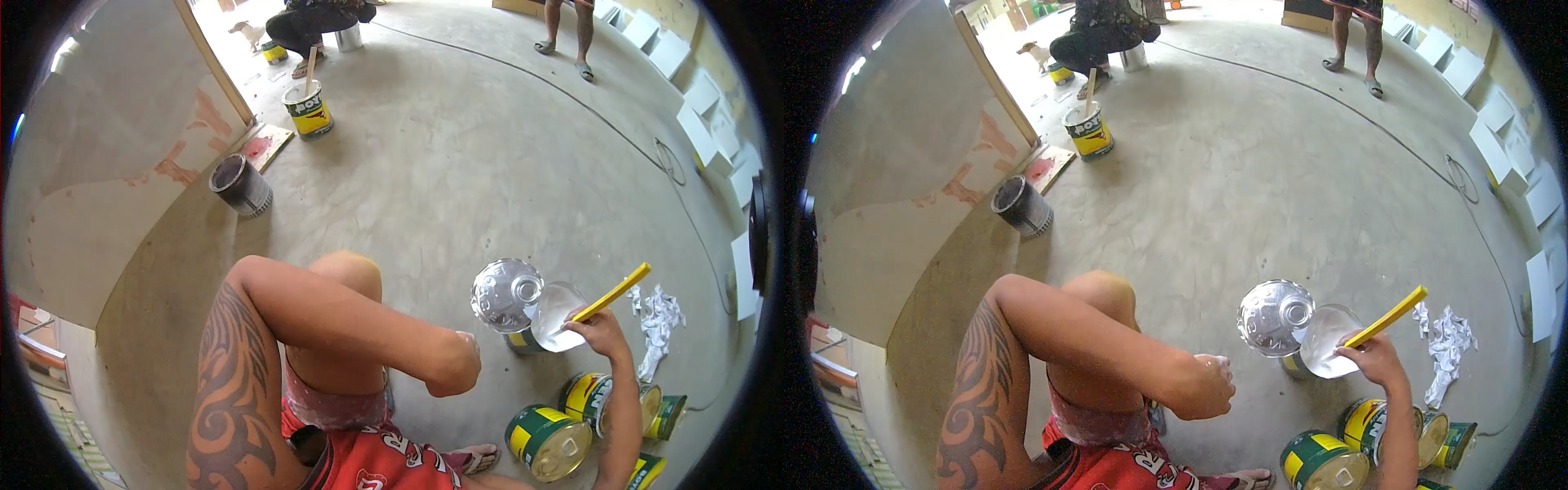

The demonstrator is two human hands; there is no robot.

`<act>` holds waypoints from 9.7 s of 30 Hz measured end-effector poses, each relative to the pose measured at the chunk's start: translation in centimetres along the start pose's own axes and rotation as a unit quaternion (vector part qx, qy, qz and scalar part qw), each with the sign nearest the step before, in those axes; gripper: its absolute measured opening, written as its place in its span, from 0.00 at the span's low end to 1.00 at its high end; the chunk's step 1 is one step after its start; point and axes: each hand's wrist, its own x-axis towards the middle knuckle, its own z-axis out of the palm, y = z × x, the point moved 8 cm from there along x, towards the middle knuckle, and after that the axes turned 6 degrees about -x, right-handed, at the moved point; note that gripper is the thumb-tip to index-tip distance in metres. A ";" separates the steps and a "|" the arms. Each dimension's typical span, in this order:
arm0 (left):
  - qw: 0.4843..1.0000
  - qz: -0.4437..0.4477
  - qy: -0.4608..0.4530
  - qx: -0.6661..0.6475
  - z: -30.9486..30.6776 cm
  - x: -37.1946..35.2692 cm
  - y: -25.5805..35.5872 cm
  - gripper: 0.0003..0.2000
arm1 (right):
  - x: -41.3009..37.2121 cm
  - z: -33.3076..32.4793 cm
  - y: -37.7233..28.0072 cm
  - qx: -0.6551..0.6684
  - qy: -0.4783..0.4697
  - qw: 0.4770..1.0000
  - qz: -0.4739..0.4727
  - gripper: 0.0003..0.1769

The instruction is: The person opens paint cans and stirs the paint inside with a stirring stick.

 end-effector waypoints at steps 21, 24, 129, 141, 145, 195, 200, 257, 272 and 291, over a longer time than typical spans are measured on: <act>0.999 0.010 -0.035 -0.004 0.6 0.3 0.2 0.15 | 0.3 -2.3 -1.3 -0.129 0.169 0.971 -0.110 0.10; 1.000 0.000 -0.018 -0.007 0.4 0.2 0.1 0.15 | -0.1 -0.9 -3.9 -0.129 0.205 0.937 -0.254 0.10; 0.998 0.002 0.051 -0.025 0.3 0.6 -0.2 0.13 | 0.5 -2.9 -0.8 -0.179 0.094 0.979 -0.014 0.12; 0.997 0.002 0.070 -0.016 0.1 0.5 -0.1 0.14 | 0.0 -0.1 -1.0 -0.052 0.061 0.993 -0.082 0.11; 0.998 0.001 0.055 -0.014 0.3 0.7 -0.2 0.14 | 0.4 -1.8 -1.0 -0.147 0.064 0.986 -0.037 0.13; 0.999 -0.005 -0.029 -0.018 0.4 -0.1 0.1 0.16 | 1.0 -1.0 -0.6 -0.184 0.166 0.963 -0.109 0.09; 0.999 -0.007 -0.037 -0.024 0.9 0.2 0.2 0.17 | 0.6 0.4 -0.8 0.039 0.102 0.983 -0.144 0.10; 0.997 -0.005 -0.036 -0.063 0.0 0.6 0.0 0.17 | 2.7 0.4 -3.0 0.021 0.165 0.985 -0.050 0.13; 0.959 0.191 -0.186 -0.098 5.4 8.3 2.0 0.26 | -22.8 -5.6 0.5 -0.231 0.113 0.964 0.069 0.15; 0.630 0.103 0.371 -0.675 8.5 33.2 7.4 0.24 | -30.8 8.0 9.5 -0.232 0.186 0.929 0.219 0.35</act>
